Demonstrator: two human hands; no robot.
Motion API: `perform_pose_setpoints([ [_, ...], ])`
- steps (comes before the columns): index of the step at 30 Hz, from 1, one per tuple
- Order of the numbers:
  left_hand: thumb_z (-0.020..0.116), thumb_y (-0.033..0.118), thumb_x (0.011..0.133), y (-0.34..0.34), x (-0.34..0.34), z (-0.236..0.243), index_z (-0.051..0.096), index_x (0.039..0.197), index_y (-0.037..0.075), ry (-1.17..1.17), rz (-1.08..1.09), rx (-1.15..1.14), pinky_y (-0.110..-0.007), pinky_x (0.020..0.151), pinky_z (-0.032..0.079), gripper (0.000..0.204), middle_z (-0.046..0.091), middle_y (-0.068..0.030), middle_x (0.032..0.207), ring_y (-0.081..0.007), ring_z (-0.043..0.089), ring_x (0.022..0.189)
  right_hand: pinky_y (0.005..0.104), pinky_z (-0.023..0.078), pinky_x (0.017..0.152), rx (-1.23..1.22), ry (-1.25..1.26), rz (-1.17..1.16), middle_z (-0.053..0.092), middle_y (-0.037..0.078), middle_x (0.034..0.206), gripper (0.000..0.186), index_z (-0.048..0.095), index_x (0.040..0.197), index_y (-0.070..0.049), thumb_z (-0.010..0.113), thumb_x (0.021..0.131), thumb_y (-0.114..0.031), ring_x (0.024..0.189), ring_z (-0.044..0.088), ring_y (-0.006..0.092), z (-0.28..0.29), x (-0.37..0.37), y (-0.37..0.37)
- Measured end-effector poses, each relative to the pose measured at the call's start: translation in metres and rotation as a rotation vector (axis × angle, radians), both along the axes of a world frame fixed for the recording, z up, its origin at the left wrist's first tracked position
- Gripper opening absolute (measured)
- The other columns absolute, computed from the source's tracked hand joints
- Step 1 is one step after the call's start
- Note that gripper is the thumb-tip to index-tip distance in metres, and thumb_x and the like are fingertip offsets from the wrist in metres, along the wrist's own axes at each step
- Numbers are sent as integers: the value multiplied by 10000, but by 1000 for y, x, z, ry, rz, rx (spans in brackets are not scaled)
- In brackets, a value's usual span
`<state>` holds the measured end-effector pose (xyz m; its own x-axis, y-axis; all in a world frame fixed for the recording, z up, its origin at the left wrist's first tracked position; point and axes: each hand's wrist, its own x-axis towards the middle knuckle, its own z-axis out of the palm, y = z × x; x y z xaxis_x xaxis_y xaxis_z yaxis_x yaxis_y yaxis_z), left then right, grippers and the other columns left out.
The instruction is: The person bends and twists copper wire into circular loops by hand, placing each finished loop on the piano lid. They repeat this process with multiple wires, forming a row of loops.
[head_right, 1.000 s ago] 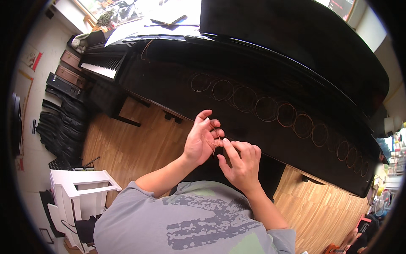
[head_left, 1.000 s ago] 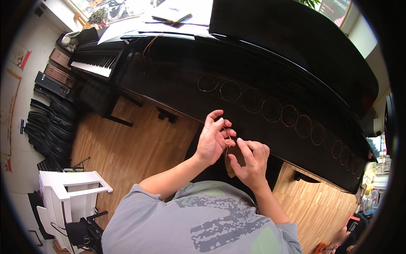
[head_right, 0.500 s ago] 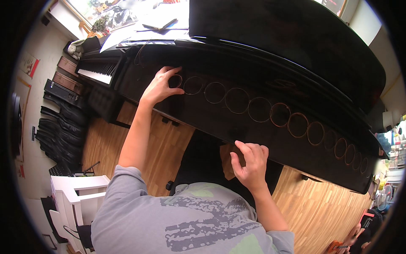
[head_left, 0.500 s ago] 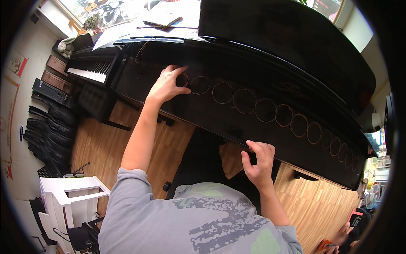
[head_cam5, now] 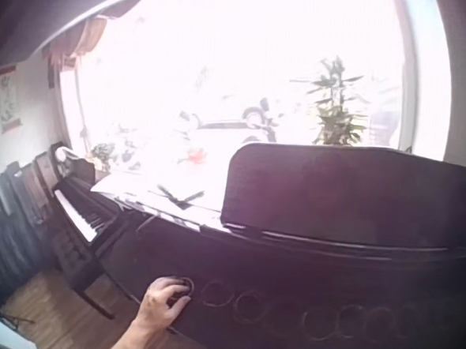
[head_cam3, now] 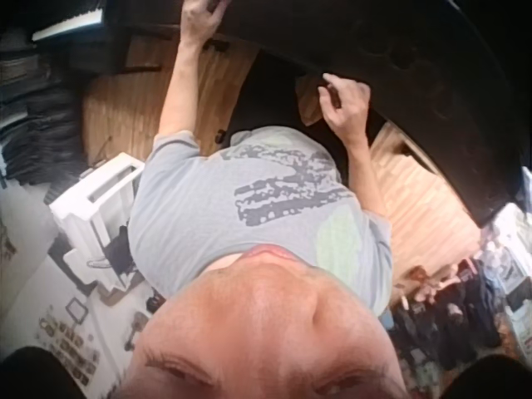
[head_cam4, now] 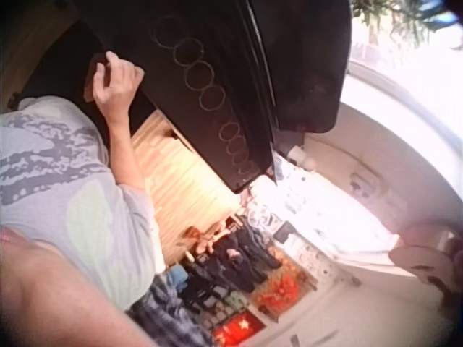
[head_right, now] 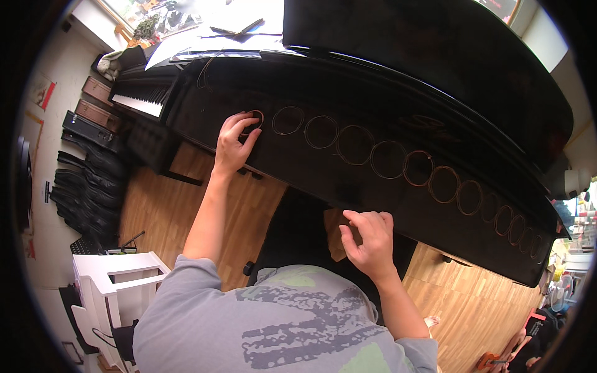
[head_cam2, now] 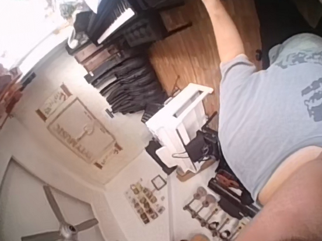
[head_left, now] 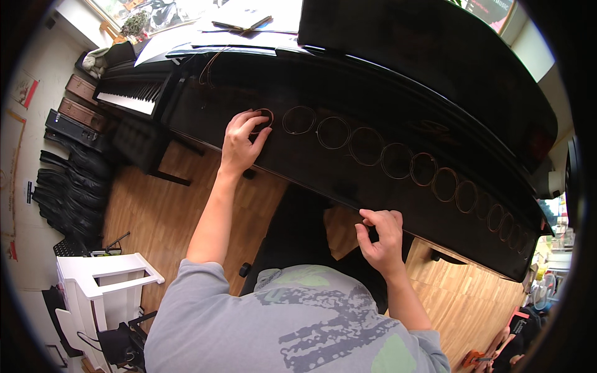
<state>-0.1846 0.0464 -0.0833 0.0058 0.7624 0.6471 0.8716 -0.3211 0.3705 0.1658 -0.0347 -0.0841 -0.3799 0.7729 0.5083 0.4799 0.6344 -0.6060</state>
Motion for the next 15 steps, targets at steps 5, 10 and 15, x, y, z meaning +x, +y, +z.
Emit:
perform_pose_setpoints([
  [5,529,153,958,15,2,11,651,917,-24,-469,-26,-142,-271,629,520,219,675,-116,826,-169,656,697,335,379,724,-29,7,29,597,6,735,253,625,986,-92,700,745,-73,674,573,170,3,0,2],
  [10,540,281,946,47,-5,49,629,921,11,-438,-76,-750,-203,434,407,286,559,-17,658,-63,544,528,314,383,687,-28,33,34,600,-7,728,239,631,984,-94,702,756,-78,640,565,147,2,-1,0],
  [15,593,326,893,71,-13,43,630,914,1,52,-27,-537,-362,621,471,327,601,-126,685,-249,619,669,305,386,681,-43,46,18,598,-2,720,235,634,971,-96,709,750,-75,630,562,152,1,0,-1],
])
